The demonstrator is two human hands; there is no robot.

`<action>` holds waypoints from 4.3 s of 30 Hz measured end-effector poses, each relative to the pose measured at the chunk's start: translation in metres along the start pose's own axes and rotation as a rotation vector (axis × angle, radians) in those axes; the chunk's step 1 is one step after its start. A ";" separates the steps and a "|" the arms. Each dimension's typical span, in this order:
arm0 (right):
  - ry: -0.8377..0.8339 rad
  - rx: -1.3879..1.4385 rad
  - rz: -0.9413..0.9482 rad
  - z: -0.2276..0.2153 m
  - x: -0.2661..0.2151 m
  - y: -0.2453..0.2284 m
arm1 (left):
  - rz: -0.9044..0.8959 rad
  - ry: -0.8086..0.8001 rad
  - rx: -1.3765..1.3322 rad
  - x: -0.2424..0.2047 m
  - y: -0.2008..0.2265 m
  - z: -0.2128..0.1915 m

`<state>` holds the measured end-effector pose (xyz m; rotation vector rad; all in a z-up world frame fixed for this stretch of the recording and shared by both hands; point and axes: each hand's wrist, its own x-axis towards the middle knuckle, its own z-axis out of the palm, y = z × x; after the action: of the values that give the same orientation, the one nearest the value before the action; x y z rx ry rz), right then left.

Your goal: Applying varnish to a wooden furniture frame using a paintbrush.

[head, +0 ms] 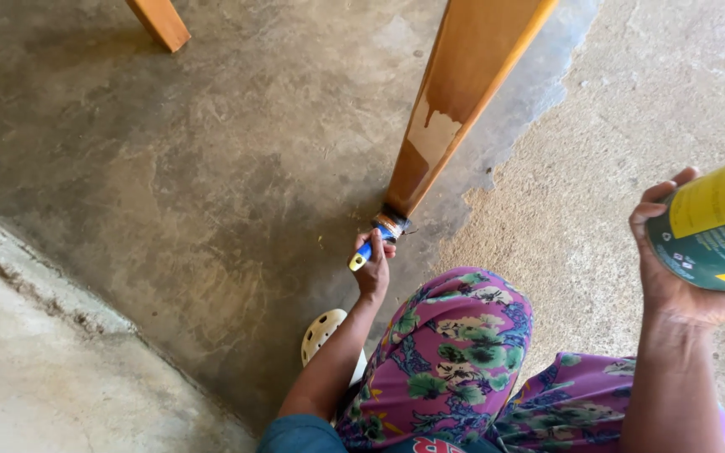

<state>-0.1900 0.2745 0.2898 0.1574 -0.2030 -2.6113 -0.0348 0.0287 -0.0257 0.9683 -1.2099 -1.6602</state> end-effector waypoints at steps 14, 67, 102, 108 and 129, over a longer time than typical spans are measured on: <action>-0.095 -0.306 -0.096 -0.010 0.006 -0.022 | 0.353 -0.091 -0.351 -0.020 0.167 0.022; -0.208 -0.356 -0.147 -0.010 0.003 -0.041 | 0.604 -0.113 -0.145 -0.018 0.195 0.023; -0.158 -0.217 -0.105 0.014 -0.012 -0.025 | 0.479 -0.301 0.421 -0.027 0.130 -0.006; -0.235 -0.320 -0.103 -0.008 -0.001 -0.051 | 0.823 -0.297 0.223 -0.029 0.240 0.013; -0.198 -0.218 0.016 -0.008 0.020 -0.028 | 1.125 -0.932 0.674 0.017 0.151 -0.048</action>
<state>-0.2199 0.2876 0.2760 -0.1790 0.0123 -2.6103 0.0312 -0.0288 0.1069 -0.3295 -2.3946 -0.6947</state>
